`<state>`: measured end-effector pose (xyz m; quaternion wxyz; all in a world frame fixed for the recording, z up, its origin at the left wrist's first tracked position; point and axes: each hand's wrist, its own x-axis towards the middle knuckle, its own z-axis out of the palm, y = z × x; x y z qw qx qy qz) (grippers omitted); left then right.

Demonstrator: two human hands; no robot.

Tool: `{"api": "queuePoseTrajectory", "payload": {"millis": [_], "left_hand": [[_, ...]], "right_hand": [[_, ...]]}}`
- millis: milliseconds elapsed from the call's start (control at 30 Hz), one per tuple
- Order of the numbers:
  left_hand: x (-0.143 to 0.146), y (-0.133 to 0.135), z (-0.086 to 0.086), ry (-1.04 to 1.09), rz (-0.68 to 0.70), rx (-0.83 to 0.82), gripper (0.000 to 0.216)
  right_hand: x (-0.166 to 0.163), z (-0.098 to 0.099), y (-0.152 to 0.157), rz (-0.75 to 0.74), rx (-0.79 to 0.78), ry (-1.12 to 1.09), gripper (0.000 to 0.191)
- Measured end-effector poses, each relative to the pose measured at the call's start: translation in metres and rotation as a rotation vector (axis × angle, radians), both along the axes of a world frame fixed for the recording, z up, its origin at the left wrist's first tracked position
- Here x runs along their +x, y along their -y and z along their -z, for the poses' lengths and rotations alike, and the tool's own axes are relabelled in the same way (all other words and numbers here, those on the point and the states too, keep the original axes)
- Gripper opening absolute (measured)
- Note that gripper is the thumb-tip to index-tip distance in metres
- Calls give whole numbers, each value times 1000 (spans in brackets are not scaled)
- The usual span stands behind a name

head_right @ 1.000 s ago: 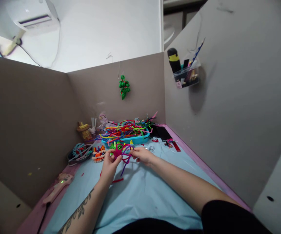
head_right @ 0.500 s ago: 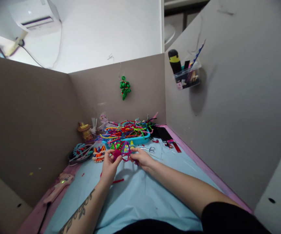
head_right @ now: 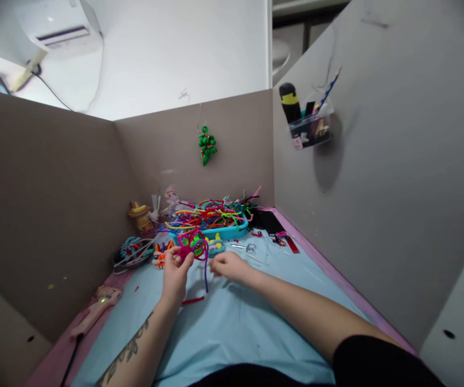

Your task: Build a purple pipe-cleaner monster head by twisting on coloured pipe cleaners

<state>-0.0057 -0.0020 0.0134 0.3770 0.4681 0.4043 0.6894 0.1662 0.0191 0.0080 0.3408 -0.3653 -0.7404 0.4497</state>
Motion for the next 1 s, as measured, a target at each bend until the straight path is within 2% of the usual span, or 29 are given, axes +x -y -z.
{"api": "queuePoseTrajectory", "payload": {"millis": [67, 100, 167, 300, 533, 767, 1000], "left_hand": [[2, 0, 3, -57, 18, 0, 39], [3, 1, 4, -83, 36, -3, 39], [5, 2, 6, -131, 83, -9, 41], [7, 6, 8, -224, 162, -1, 42], [11, 13, 6, -248, 199, 28, 39], [13, 20, 3, -249, 200, 98, 37], [14, 23, 0, -201, 178, 81, 39]], "right_hand": [[2, -5, -1, 281, 231, -53, 31], [3, -7, 1, 367, 341, -67, 27], [4, -12, 6, 399, 513, -70, 16], [1, -16, 17, 309, 718, -49, 8], [-3, -16, 21, 355, 824, -18, 3], [-2, -16, 22, 362, 934, -98, 3], [0, -14, 22, 375, 1016, -66, 11]]}}
